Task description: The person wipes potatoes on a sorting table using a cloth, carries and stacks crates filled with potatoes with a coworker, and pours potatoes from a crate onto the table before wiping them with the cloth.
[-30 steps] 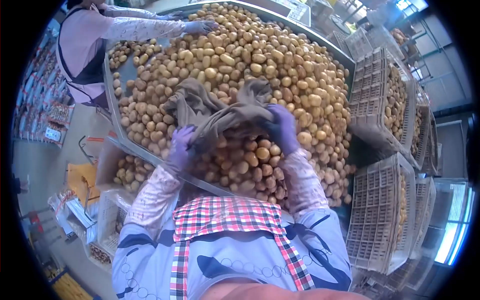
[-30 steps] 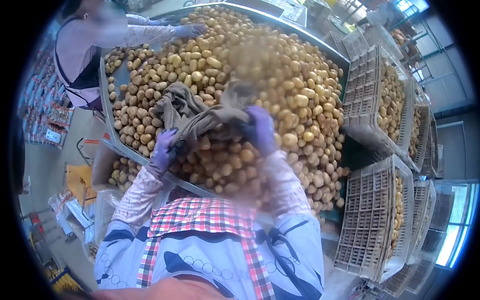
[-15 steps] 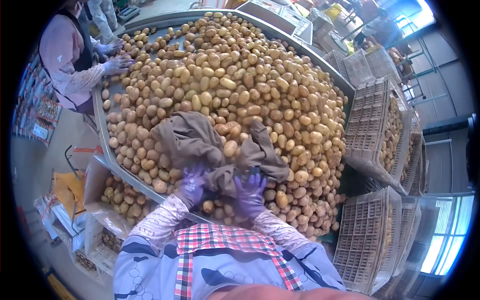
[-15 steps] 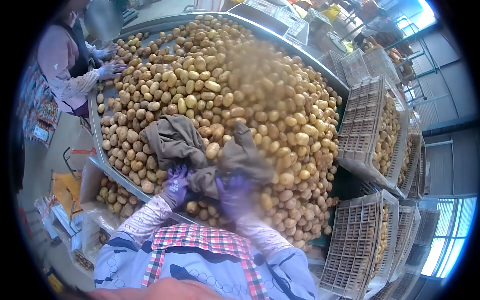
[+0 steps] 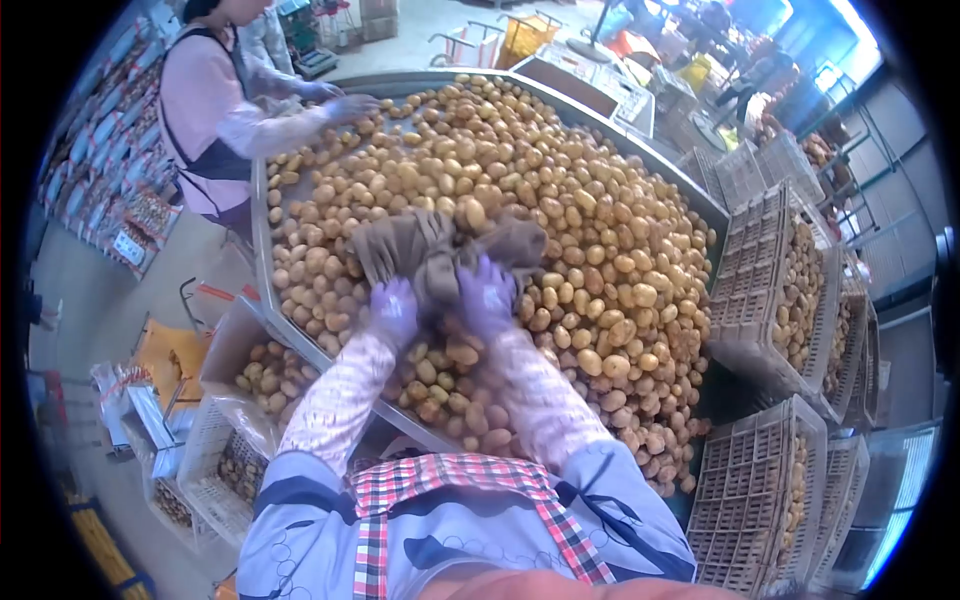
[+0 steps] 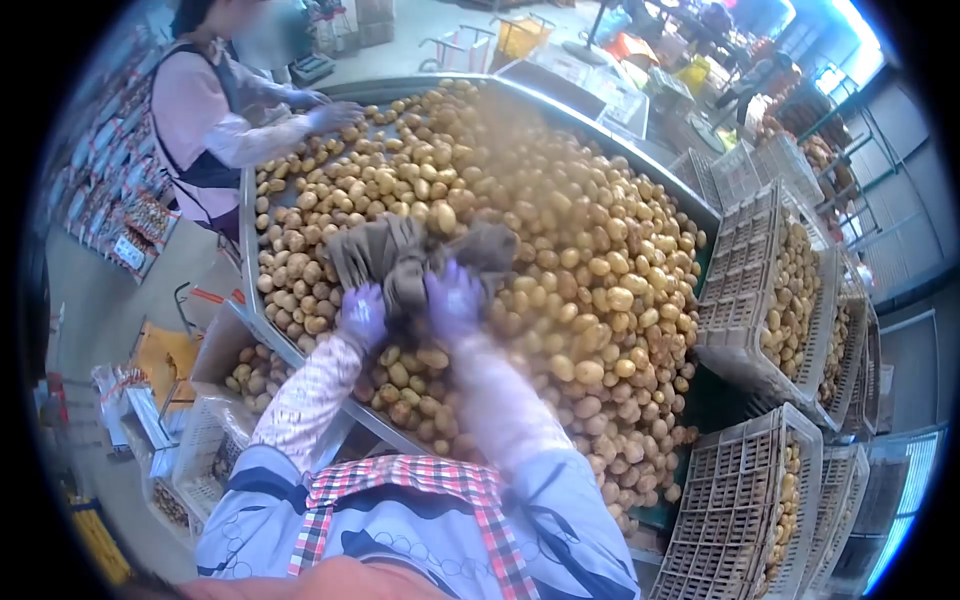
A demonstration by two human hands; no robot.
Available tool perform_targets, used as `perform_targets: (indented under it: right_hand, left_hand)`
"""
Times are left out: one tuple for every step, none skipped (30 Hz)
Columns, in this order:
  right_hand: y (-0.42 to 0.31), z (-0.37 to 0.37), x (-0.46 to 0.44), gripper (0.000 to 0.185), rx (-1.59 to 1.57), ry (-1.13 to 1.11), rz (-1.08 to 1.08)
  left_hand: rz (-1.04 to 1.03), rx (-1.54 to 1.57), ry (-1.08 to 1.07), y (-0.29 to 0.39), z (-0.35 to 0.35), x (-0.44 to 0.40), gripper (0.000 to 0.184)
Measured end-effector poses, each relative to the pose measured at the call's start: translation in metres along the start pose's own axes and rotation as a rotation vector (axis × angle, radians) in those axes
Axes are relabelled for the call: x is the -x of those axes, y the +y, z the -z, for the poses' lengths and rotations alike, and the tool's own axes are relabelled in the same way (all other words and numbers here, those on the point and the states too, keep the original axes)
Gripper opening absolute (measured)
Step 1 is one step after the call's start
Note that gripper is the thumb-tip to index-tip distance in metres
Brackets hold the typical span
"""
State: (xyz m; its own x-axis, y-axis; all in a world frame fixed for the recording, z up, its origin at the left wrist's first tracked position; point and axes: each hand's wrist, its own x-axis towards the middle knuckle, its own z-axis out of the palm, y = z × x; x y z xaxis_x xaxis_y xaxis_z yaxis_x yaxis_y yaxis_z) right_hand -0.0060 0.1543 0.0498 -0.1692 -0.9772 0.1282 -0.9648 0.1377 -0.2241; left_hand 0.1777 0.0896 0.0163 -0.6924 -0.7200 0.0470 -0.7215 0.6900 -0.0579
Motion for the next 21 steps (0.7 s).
perform_targets:
  right_hand:
    - [0.002,-0.013,0.028,0.048,0.026,0.047,0.039]
    - [0.007,-0.026,0.057,0.048,0.053,0.085,0.075]
    - [0.008,-0.021,0.086,0.048,-0.044,-0.011,0.068]
    - [0.010,-0.009,0.106,0.048,-0.142,-0.111,0.056]
    - [0.012,0.005,0.110,0.048,-0.172,-0.149,0.072]
    - [0.015,0.020,0.109,0.047,-0.201,-0.180,0.091]
    - [0.019,0.030,0.107,0.047,-0.232,-0.211,0.105]
    - [0.031,0.033,0.097,0.042,-0.418,-0.031,0.211]
    - [0.045,0.027,0.082,0.040,-0.565,-0.015,0.076]
    - [0.056,0.026,0.062,0.039,-0.708,0.002,-0.055]
    - [0.056,0.045,0.037,0.040,-0.681,0.149,-0.022]
    - [0.047,0.073,0.014,0.040,-0.656,0.291,0.010]
    - [0.017,0.122,-0.003,0.041,-0.512,0.412,0.128]
    - [0.002,0.139,-0.025,0.042,-0.428,0.491,0.172]
    - [-0.013,0.155,-0.047,0.044,-0.340,0.574,0.208]
    - [-0.017,0.150,-0.074,0.045,-0.314,0.620,0.172]
    - [-0.022,0.141,-0.096,0.047,-0.290,0.667,0.135]
    - [-0.031,0.130,-0.112,0.045,-0.184,0.535,0.057]
    - [-0.033,0.085,-0.133,0.045,0.007,0.428,-0.029]
    - [-0.029,0.026,-0.152,0.047,0.196,0.316,-0.114]
    - [-0.024,-0.024,-0.148,0.049,0.142,0.218,-0.008]
  left_hand:
    - [-0.036,0.012,0.037,0.005,0.016,0.021,0.026]
    - [-0.073,0.030,0.068,0.011,0.025,0.044,0.024]
    - [-0.099,0.077,0.102,0.014,0.012,0.069,0.025]
    - [-0.127,0.124,0.133,0.012,0.001,0.089,0.025]
    - [-0.125,0.203,0.016,0.008,0.006,0.096,0.026]
    - [-0.123,0.277,-0.094,0.001,0.020,0.102,0.027]
    - [-0.125,0.349,-0.207,-0.007,0.034,0.108,0.028]
    - [0.102,0.744,-0.185,-0.018,0.050,0.106,0.026]
    - [0.334,1.137,-0.159,-0.032,0.067,0.094,0.024]
    - [0.575,1.530,-0.126,-0.044,0.076,0.077,0.022]
    - [0.535,1.571,0.015,-0.074,0.061,0.058,0.020]
    - [0.499,1.606,0.154,-0.104,0.046,0.039,0.019]
    - [0.440,1.682,0.317,-0.120,0.050,0.017,0.017]
    - [0.379,1.749,0.484,-0.133,0.054,-0.001,0.016]
    - [0.339,1.665,0.546,-0.134,0.066,-0.010,0.018]
    - [0.301,1.579,0.607,-0.128,0.087,-0.019,0.021]
    - [0.263,1.489,0.666,-0.125,0.098,-0.029,0.025]
    - [0.261,1.087,0.670,-0.125,0.087,-0.036,0.033]
    - [0.252,0.685,0.654,-0.121,0.063,-0.040,0.040]
    - [0.238,0.284,0.618,-0.115,0.032,-0.044,0.047]
    - [0.323,0.359,0.387,-0.100,-0.019,-0.047,0.055]
